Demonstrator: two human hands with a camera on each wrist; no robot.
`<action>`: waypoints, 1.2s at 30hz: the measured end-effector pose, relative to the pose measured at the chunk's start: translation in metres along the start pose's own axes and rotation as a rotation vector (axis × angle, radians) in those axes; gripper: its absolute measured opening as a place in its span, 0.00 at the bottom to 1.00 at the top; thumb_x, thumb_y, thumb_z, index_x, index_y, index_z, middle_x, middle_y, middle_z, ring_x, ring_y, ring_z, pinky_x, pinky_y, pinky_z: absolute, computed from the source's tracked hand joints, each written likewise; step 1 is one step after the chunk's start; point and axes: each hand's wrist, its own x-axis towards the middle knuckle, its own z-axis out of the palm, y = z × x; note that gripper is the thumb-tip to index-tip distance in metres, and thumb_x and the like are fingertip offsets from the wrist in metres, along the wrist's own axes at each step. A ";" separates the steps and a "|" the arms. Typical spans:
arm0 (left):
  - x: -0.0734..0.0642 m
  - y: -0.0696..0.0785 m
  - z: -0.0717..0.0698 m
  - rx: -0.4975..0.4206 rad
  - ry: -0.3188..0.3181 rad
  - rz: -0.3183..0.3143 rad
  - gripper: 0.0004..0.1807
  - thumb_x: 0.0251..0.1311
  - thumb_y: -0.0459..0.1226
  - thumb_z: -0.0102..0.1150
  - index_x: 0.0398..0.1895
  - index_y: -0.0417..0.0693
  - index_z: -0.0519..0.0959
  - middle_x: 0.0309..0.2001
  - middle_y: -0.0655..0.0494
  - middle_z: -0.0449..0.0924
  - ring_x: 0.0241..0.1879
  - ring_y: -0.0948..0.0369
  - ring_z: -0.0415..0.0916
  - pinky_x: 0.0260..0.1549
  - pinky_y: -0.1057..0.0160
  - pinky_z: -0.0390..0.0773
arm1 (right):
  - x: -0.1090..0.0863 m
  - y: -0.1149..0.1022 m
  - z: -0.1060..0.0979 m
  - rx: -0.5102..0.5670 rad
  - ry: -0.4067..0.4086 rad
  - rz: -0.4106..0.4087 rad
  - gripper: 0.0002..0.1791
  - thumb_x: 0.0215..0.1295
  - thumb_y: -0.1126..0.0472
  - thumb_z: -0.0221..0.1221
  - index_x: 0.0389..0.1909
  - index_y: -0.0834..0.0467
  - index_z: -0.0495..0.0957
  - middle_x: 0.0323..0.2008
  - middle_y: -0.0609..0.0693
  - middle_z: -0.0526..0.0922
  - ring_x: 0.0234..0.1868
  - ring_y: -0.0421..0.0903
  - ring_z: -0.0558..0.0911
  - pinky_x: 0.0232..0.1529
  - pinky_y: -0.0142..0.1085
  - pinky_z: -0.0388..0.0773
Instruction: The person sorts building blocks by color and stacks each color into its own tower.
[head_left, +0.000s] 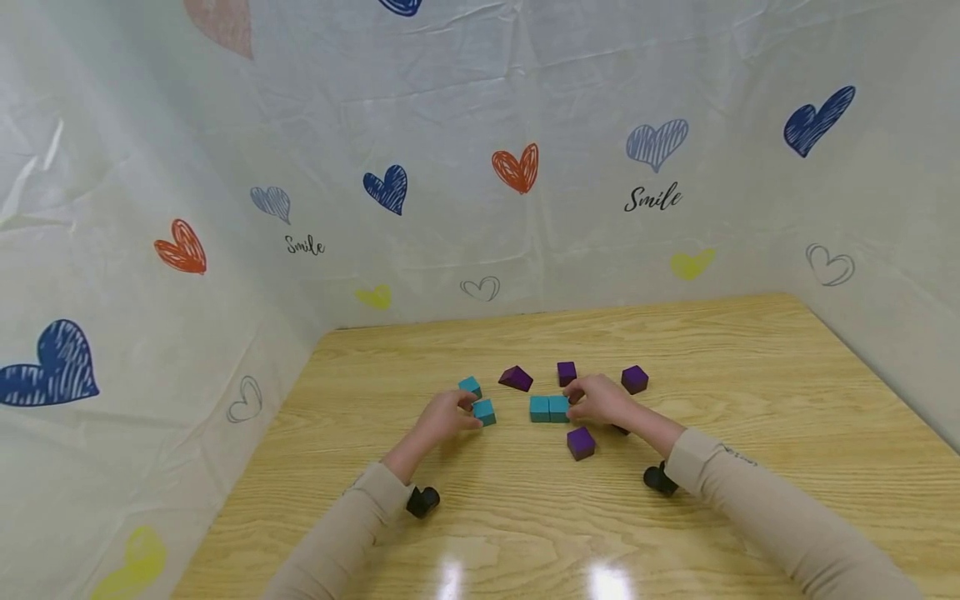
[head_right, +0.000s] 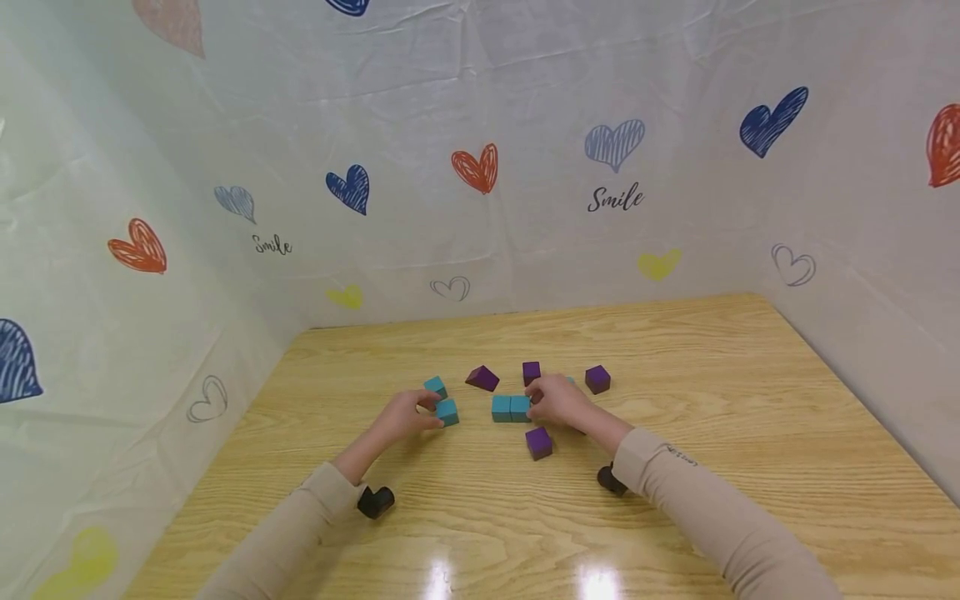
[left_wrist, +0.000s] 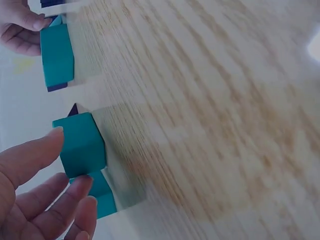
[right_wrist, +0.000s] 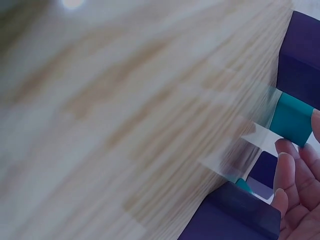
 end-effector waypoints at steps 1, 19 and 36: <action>0.000 0.000 0.000 -0.014 0.003 -0.008 0.24 0.51 0.35 0.65 0.53 0.38 0.74 0.43 0.48 0.77 0.46 0.52 0.73 0.44 0.55 0.74 | 0.000 0.000 0.000 0.004 0.001 0.002 0.19 0.54 0.64 0.63 0.47 0.67 0.77 0.37 0.55 0.82 0.42 0.52 0.79 0.44 0.42 0.75; 0.003 -0.003 0.006 -0.072 0.047 -0.030 0.19 0.50 0.34 0.65 0.46 0.37 0.77 0.38 0.49 0.78 0.42 0.54 0.74 0.42 0.57 0.74 | 0.000 0.002 0.000 0.018 -0.005 0.002 0.18 0.54 0.64 0.63 0.46 0.67 0.77 0.37 0.55 0.82 0.42 0.53 0.79 0.45 0.43 0.75; 0.005 -0.004 0.006 -0.066 0.056 -0.019 0.17 0.50 0.34 0.66 0.44 0.38 0.78 0.36 0.51 0.79 0.40 0.56 0.74 0.40 0.58 0.74 | 0.001 0.002 0.000 0.040 0.002 0.012 0.17 0.54 0.65 0.63 0.45 0.67 0.78 0.37 0.56 0.83 0.42 0.53 0.80 0.45 0.42 0.75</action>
